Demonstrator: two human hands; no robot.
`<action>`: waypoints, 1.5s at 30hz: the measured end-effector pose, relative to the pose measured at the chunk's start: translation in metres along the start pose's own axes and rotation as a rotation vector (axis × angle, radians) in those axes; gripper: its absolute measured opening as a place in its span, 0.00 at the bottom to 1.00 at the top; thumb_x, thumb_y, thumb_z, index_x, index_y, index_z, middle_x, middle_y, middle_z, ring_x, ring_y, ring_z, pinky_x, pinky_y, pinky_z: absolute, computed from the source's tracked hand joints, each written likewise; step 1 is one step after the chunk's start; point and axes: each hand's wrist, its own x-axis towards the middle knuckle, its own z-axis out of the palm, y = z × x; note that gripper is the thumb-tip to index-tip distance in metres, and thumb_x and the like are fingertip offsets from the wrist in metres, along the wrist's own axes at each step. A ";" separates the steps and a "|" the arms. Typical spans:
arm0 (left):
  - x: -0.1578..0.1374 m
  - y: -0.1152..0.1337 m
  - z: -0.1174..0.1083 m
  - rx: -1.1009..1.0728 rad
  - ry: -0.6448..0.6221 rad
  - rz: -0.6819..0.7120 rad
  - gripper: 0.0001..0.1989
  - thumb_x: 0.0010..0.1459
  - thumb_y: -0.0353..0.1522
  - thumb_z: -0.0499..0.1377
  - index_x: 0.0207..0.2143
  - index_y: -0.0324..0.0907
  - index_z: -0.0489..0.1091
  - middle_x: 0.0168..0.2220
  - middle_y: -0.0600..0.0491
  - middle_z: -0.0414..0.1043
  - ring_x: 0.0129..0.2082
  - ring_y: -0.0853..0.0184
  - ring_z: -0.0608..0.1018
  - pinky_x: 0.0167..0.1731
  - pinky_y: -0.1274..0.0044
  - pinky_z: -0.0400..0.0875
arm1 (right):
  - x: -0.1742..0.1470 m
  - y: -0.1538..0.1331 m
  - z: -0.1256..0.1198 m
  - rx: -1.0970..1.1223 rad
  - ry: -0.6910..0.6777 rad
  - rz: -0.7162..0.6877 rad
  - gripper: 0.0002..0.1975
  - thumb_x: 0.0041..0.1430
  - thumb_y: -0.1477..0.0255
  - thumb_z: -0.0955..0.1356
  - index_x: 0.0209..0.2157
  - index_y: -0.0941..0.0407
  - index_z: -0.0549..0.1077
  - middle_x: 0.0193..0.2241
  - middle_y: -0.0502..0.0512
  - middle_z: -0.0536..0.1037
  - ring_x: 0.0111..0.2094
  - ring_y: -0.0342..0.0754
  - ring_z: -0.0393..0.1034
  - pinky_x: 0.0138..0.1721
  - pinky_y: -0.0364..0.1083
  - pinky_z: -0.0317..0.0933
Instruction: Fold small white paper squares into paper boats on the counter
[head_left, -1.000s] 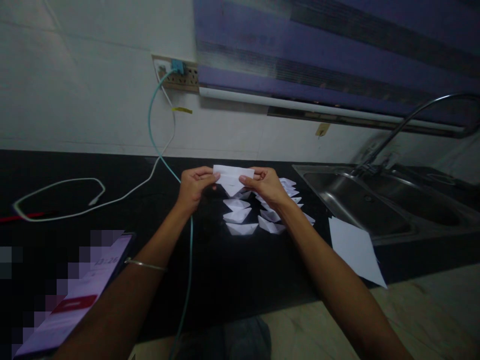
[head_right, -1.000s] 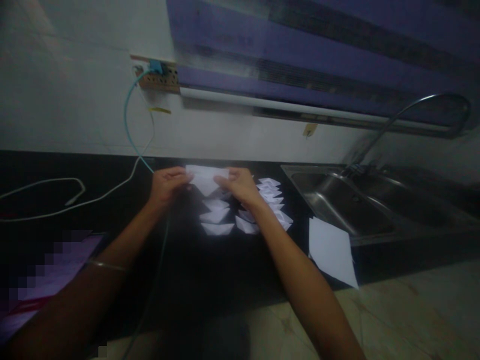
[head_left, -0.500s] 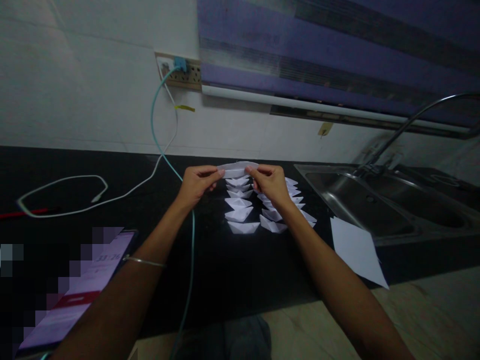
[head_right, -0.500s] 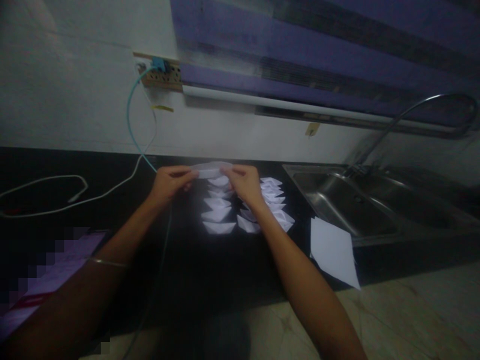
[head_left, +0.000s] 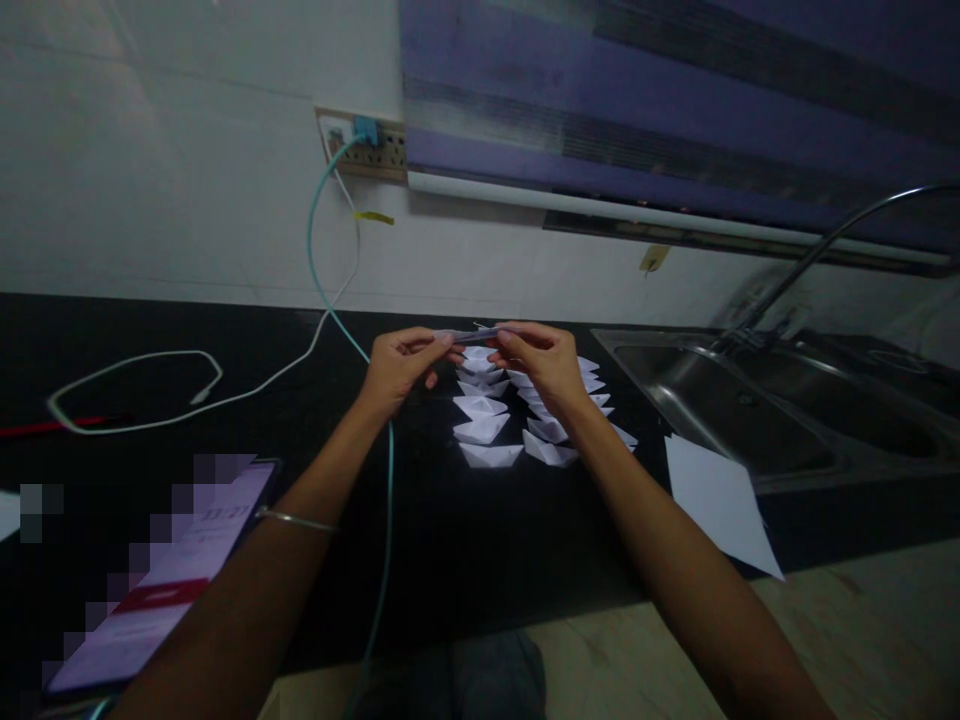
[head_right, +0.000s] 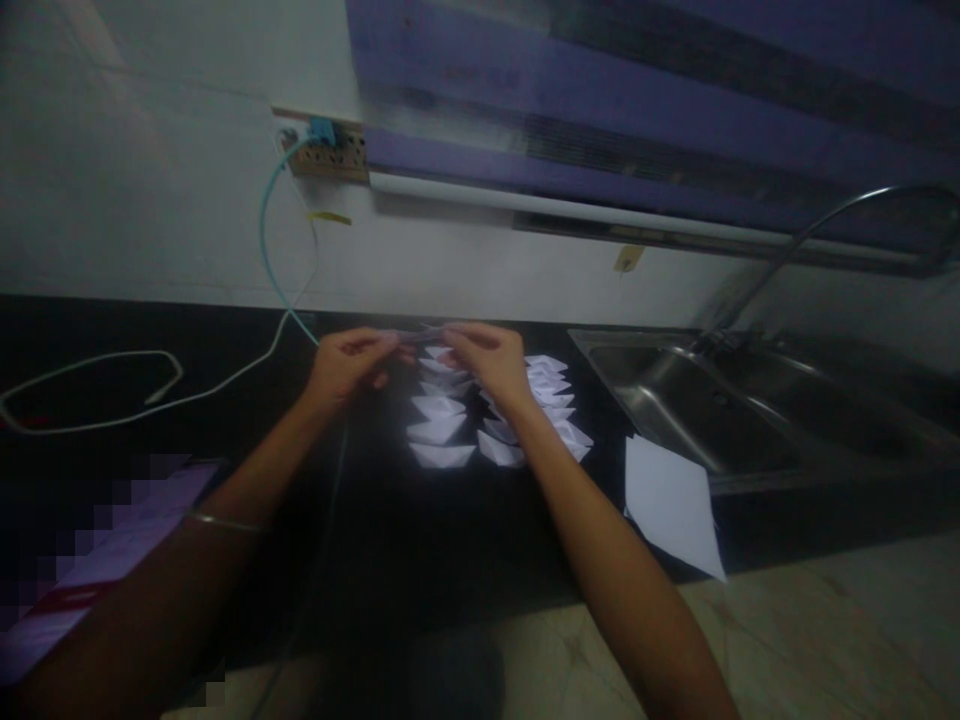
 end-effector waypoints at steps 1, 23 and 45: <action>0.000 -0.001 0.000 -0.014 0.002 0.003 0.18 0.50 0.41 0.68 0.36 0.35 0.78 0.34 0.42 0.81 0.28 0.64 0.82 0.13 0.83 0.66 | 0.000 0.000 0.000 0.003 -0.010 0.003 0.19 0.44 0.58 0.77 0.35 0.55 0.80 0.31 0.55 0.81 0.29 0.46 0.77 0.37 0.49 0.74; -0.004 0.004 -0.001 0.116 -0.004 0.050 0.14 0.52 0.41 0.66 0.29 0.37 0.80 0.22 0.50 0.77 0.14 0.75 0.69 0.13 0.82 0.61 | 0.000 0.011 -0.001 -0.037 -0.072 0.047 0.16 0.48 0.57 0.75 0.28 0.56 0.79 0.27 0.55 0.80 0.32 0.47 0.76 0.40 0.50 0.73; -0.001 -0.008 0.010 -0.018 0.133 0.060 0.19 0.49 0.39 0.67 0.30 0.44 0.57 0.24 0.56 0.73 0.22 0.71 0.77 0.14 0.84 0.67 | 0.000 0.017 0.004 -0.075 -0.066 0.050 0.19 0.47 0.59 0.75 0.31 0.55 0.68 0.23 0.52 0.78 0.25 0.46 0.76 0.30 0.46 0.72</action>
